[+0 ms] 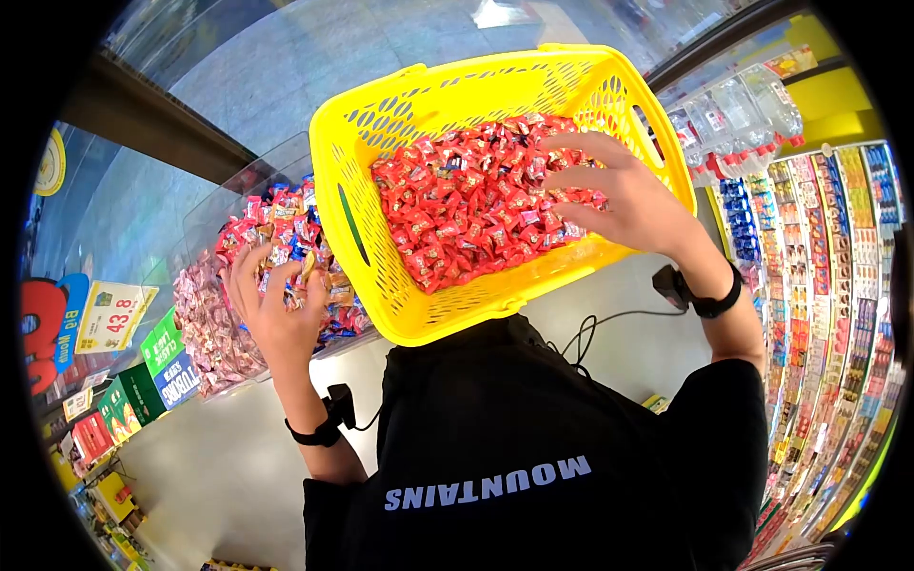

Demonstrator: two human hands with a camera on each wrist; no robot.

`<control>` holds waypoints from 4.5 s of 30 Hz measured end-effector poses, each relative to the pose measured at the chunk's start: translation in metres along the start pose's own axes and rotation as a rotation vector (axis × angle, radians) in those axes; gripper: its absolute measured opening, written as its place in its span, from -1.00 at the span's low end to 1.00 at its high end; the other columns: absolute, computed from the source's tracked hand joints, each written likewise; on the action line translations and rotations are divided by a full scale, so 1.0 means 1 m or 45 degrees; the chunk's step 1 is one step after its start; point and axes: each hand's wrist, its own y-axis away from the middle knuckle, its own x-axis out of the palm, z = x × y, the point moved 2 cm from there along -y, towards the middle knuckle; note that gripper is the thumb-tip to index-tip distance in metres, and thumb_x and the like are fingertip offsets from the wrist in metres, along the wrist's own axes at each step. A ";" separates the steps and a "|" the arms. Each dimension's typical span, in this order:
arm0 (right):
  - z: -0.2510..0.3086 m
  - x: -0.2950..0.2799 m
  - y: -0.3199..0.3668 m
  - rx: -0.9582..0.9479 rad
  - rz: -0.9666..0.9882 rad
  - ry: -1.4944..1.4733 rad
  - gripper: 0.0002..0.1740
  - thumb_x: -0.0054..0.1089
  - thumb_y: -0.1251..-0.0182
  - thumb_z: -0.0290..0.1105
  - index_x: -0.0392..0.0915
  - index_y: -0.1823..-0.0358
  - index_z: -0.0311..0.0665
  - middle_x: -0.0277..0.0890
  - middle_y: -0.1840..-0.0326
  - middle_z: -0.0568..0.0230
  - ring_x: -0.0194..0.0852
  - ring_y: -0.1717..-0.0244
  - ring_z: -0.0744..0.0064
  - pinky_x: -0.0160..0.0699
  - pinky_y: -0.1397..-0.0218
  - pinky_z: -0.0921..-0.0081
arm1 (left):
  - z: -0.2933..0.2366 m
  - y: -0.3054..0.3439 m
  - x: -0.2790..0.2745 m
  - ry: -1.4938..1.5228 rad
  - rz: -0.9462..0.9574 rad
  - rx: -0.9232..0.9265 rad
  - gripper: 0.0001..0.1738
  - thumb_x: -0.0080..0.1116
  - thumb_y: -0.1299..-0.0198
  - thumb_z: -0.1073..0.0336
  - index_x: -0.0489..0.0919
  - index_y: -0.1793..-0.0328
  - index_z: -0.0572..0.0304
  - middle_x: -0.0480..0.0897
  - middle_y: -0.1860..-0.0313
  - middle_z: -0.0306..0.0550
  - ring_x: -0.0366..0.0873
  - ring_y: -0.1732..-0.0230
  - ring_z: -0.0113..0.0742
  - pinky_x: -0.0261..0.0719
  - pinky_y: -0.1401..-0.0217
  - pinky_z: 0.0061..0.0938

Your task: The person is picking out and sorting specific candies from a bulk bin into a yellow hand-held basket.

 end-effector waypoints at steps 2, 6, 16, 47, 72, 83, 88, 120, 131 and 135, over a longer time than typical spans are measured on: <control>-0.016 0.002 0.019 0.144 -0.060 0.002 -0.74 0.51 -0.38 -0.28 0.80 -0.03 -0.17 0.59 -0.43 0.07 0.60 -0.38 -0.10 0.60 -0.44 0.07 | 0.010 0.014 0.003 -0.083 0.086 -0.068 -0.70 0.61 -0.03 0.32 0.75 0.10 0.06 0.64 -0.34 0.00 0.50 -0.47 0.22 0.26 -0.66 0.21; -0.033 0.007 0.047 0.306 -0.186 0.070 -0.75 0.53 -0.34 -0.35 0.81 -0.02 -0.16 0.64 -0.37 0.12 0.62 -0.36 -0.04 0.60 -0.43 0.10 | 0.011 0.023 0.004 -0.154 0.238 -0.118 -0.70 0.56 -0.13 0.37 0.76 0.00 0.08 0.62 -0.41 0.02 0.47 -0.51 0.21 0.34 -0.62 0.14; -0.082 -0.002 0.109 0.420 -0.483 0.332 -0.76 0.54 -0.26 -0.40 0.83 0.03 -0.18 0.66 -0.33 0.15 0.61 -0.38 -0.02 0.59 -0.44 0.10 | -0.110 -0.116 -0.042 0.127 0.110 0.337 -0.63 0.42 -0.26 0.41 0.79 -0.20 0.03 0.59 -0.51 0.08 0.45 -0.59 0.16 0.36 -0.64 -0.02; -0.088 0.002 0.109 0.424 -0.651 0.145 -0.73 0.52 -0.20 -0.31 0.79 0.08 -0.17 0.64 -0.31 0.16 0.61 -0.33 0.05 0.52 -0.47 0.10 | -0.276 -0.069 0.262 0.128 1.139 0.935 -0.37 0.60 -0.02 0.00 0.79 -0.24 0.03 0.40 -0.63 0.03 0.15 -0.75 0.11 -0.11 -0.85 0.31; -0.082 0.009 0.108 0.574 -0.666 0.156 -0.81 0.54 -0.30 -0.35 0.84 0.09 -0.18 0.77 -0.23 0.22 0.78 -0.11 0.04 0.76 -0.21 0.19 | 0.013 -0.003 0.017 -0.277 0.128 -0.352 -0.74 0.60 -0.17 0.31 0.88 0.02 0.17 0.59 -0.48 0.13 0.41 -0.57 0.20 0.36 -0.61 0.05; -0.079 0.009 0.104 0.649 -0.548 0.171 -0.78 0.50 -0.33 -0.33 0.83 0.04 -0.18 0.77 -0.25 0.21 0.76 -0.18 0.05 0.73 -0.26 0.19 | -0.026 -0.056 -0.018 -0.136 0.293 -0.174 -0.51 0.50 -0.21 0.32 0.76 -0.31 0.02 0.47 -0.61 0.10 0.32 -0.65 0.23 0.21 -0.71 0.15; -0.082 0.010 0.105 0.621 -0.555 0.174 -0.78 0.49 -0.33 -0.33 0.83 0.03 -0.18 0.77 -0.25 0.22 0.76 -0.17 0.05 0.73 -0.25 0.19 | -0.127 -0.152 -0.050 -0.108 0.243 0.301 -0.53 0.53 -0.20 0.37 0.79 -0.27 -0.02 0.47 -0.64 0.07 0.31 -0.68 0.16 0.21 -0.73 0.01; -0.083 0.004 0.104 0.506 -0.642 0.102 -0.78 0.52 -0.26 -0.36 0.81 0.08 -0.20 0.78 -0.16 0.24 0.75 -0.15 0.11 0.72 -0.27 0.18 | -0.185 -0.179 0.141 -0.124 0.871 0.664 -0.84 0.55 -0.12 0.16 0.89 0.21 -0.04 0.67 -0.38 -0.19 0.42 -0.56 -0.04 0.39 -0.58 -0.07; -0.056 -0.005 0.090 0.287 -0.473 0.205 -0.80 0.54 -0.23 -0.43 0.79 0.12 -0.24 0.74 -0.15 0.21 0.72 -0.12 0.08 0.72 -0.25 0.17 | -0.137 -0.143 -0.015 0.077 0.294 0.319 -0.82 0.62 -0.05 0.38 0.84 0.21 0.10 0.67 -0.40 -0.06 0.47 -0.56 0.14 0.45 -0.55 -0.04; -0.036 -0.019 0.066 0.123 -0.213 0.035 -0.81 0.52 -0.26 -0.41 0.77 0.13 -0.25 0.73 -0.12 0.16 0.72 -0.09 0.02 0.71 -0.23 0.15 | -0.061 -0.077 -0.020 0.081 -0.044 -0.115 -0.79 0.66 -0.04 0.40 0.81 0.21 0.12 0.66 -0.35 -0.01 0.52 -0.48 0.17 0.46 -0.53 -0.01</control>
